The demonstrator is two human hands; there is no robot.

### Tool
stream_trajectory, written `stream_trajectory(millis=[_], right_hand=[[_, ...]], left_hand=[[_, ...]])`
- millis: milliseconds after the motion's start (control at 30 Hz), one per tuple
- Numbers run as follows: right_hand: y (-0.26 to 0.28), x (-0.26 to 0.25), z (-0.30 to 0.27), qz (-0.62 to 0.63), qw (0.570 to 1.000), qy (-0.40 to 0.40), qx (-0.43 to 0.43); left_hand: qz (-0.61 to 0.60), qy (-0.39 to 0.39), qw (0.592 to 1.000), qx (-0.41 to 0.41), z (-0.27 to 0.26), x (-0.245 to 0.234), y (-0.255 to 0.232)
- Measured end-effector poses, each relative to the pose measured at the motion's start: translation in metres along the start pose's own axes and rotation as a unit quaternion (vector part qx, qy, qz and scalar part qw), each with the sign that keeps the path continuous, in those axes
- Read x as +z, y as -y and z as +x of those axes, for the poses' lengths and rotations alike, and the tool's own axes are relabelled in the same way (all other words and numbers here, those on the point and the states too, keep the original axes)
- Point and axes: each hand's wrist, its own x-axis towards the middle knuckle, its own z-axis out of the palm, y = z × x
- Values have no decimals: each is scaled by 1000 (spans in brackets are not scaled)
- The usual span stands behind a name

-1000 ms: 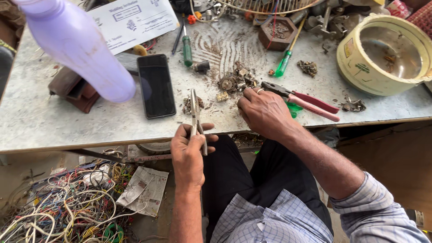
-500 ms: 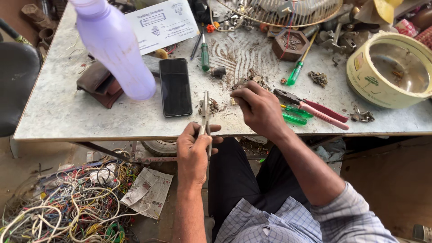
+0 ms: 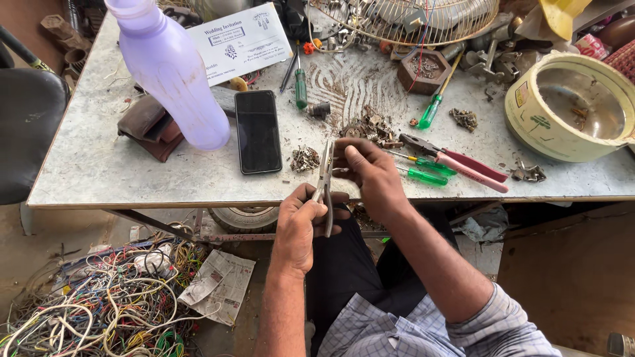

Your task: The person uses pliers and a screwdriver to disassemble and manipulate small electrical components on a cluttered workbench. They repeatedly pick up parts, adjust them with tools, and place them back on the table.

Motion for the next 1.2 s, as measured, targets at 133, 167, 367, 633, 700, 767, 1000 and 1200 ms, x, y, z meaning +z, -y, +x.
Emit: stream_trajectory(millis=[133,167,367,633,700,767,1000,1200], right_hand=[[5,3,-3,168,972,26,163],[8,4,-5,177,971,46,153],[14,-5,-6,178,970,11,165],[-7,-25,-1,142,985,1,102],[-9,-28,0,125,988,-4,90],[-9,-31,1,99,992,-17,78],[-10,-37,1,158,986,-48,41],[-9,-43,7,176,982,-65,9]], left_hand=[[-77,52,995,-34,2,1,3],[-78,47,995,-44,2,1,4],[-61,46,995,-71,4,4,7],[-11,55,996,-76,5,7,6],[-6,50,995,-81,5,8,4],[-4,48,995,-82,4,8,3],[39,39,995,-87,5,8,7],[37,40,996,-72,8,7,13]])
